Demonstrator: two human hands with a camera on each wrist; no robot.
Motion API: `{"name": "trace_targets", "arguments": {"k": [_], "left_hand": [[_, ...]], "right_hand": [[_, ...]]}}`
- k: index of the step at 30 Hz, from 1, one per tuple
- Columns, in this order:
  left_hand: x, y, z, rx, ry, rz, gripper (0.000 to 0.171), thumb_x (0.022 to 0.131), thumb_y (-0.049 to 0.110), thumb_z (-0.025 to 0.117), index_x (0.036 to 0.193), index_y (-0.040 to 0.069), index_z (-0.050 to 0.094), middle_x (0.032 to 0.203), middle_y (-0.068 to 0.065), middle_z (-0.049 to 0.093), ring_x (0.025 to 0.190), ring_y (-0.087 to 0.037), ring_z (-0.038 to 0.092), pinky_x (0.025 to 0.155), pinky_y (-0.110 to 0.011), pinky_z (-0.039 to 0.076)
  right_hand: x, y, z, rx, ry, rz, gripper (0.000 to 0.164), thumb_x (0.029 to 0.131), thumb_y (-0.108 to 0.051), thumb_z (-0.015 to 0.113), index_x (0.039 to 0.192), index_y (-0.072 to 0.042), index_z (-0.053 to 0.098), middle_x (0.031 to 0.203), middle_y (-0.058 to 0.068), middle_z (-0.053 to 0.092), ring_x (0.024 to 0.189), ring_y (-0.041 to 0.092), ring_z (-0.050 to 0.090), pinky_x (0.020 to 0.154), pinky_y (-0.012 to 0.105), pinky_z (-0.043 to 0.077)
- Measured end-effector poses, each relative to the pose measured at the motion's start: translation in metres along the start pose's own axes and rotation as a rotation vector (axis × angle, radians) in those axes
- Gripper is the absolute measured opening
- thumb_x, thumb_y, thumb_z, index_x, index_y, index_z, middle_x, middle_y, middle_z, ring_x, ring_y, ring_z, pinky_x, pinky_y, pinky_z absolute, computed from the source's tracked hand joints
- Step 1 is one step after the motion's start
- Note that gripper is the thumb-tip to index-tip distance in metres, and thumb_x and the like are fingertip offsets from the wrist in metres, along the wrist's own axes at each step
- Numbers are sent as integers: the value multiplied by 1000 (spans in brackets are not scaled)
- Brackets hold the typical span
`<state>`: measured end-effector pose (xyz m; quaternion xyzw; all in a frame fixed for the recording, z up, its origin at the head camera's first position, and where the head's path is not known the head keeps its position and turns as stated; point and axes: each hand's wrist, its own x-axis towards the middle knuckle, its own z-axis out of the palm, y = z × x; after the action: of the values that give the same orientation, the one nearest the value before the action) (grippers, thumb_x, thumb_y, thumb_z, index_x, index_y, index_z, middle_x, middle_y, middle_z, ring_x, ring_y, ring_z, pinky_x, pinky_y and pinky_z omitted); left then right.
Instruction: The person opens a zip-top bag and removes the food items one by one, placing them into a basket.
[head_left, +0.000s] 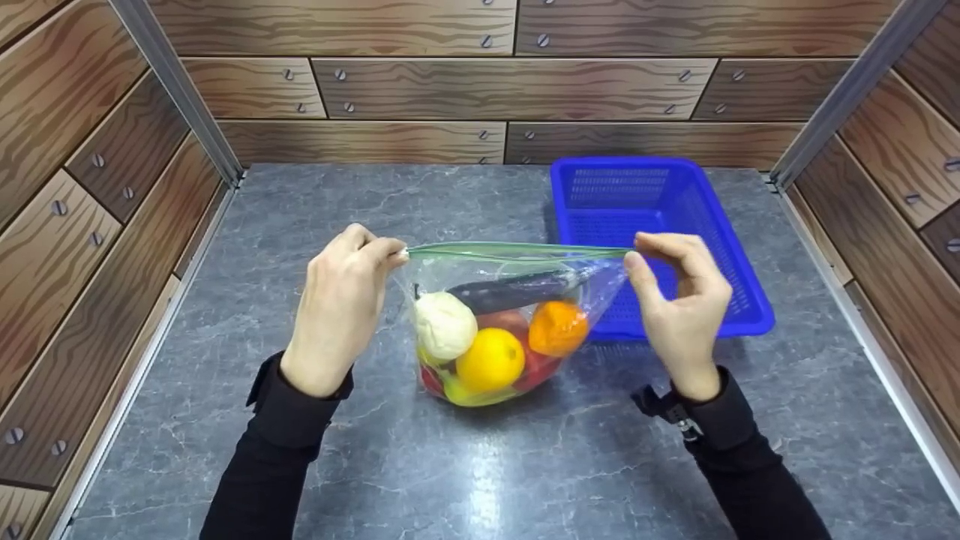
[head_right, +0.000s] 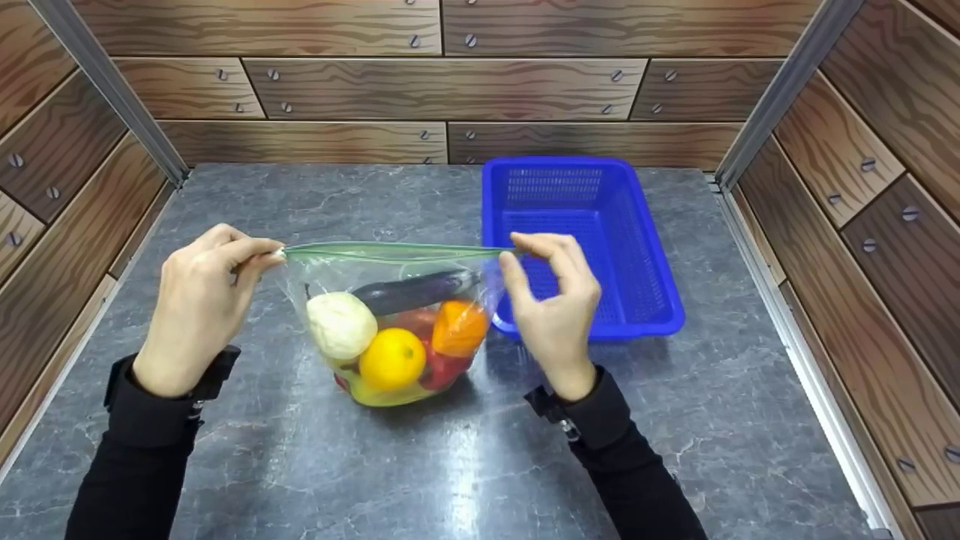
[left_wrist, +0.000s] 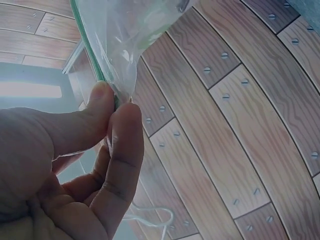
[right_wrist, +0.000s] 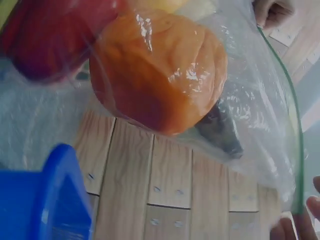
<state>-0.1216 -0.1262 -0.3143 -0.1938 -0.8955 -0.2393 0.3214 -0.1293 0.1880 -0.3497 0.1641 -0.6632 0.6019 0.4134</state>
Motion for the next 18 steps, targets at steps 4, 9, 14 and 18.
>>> {"name": "trace_targets", "arguments": {"k": [4,9,14,18], "left_hand": [[0,3,1,-2,-10,1,20,92,18,64,97,2,75,79,-10,58,68,-20,52,63,-30,46],[1,3,0,5,-11,16,18,91,17,65,96,3,75,80,-10,59,68,-20,53,63,-29,46],[2,2,-2,-1,-28,28,17,91,16,65,96,4,75,79,-8,60,68,-20,54,62,-28,45],[3,1,-7,-22,-83,31,16,91,17,65,95,5,75,80,-7,61,68,-19,52,62,-27,43]], "right_hand": [[-4,-15,16,-134,1,-235,15,78,0,73,91,9,71,89,25,65,91,21,62,88,26,50],[-12,-13,38,-179,-149,-396,17,82,-14,76,91,0,74,90,18,68,85,27,61,82,25,48],[-13,-2,54,-268,-339,-413,19,82,-10,76,100,-4,74,95,12,68,88,26,59,81,30,45],[-11,6,59,-353,-433,-399,18,84,-12,74,101,-6,73,88,8,66,80,22,54,73,28,41]]}}
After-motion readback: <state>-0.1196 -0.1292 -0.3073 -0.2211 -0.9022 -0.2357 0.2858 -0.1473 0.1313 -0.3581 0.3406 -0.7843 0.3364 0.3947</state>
